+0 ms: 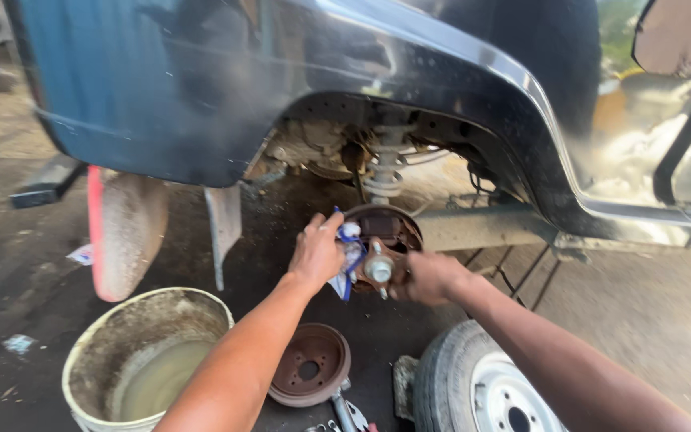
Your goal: The person cleans the exposed brake assembly of a vehicle using a cloth and a liquid from a bottle. They then use a screwdriver to adjust components within the brake drum area. The task involves wiping surfaces and manipulating small mechanical parts.
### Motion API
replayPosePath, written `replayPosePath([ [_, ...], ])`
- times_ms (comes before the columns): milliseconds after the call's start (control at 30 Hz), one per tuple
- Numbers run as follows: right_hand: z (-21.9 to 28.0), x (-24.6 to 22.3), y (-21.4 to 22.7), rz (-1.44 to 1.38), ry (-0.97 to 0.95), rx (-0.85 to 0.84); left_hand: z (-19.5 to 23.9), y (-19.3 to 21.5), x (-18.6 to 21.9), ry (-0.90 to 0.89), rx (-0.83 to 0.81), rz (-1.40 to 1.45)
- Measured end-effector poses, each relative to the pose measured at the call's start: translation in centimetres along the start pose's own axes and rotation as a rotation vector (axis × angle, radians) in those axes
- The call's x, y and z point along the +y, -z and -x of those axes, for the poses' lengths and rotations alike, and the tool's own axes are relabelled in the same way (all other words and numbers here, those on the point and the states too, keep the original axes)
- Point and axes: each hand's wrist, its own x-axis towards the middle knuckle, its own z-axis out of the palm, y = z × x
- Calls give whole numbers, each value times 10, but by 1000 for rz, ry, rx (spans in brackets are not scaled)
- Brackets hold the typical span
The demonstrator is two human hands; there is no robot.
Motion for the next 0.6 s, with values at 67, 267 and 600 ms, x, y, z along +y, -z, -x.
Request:
replayPosePath([
  [67,-6,-2,5,-10,-23,84,0,-12,-5,4,17,-111],
  [267,-8,-13,-2,-113,-144,139,20,-16,-22,254,-40,-14],
  [600,-13,-19,-20,-157,-233,287,-18,46,25,297,-32,119],
])
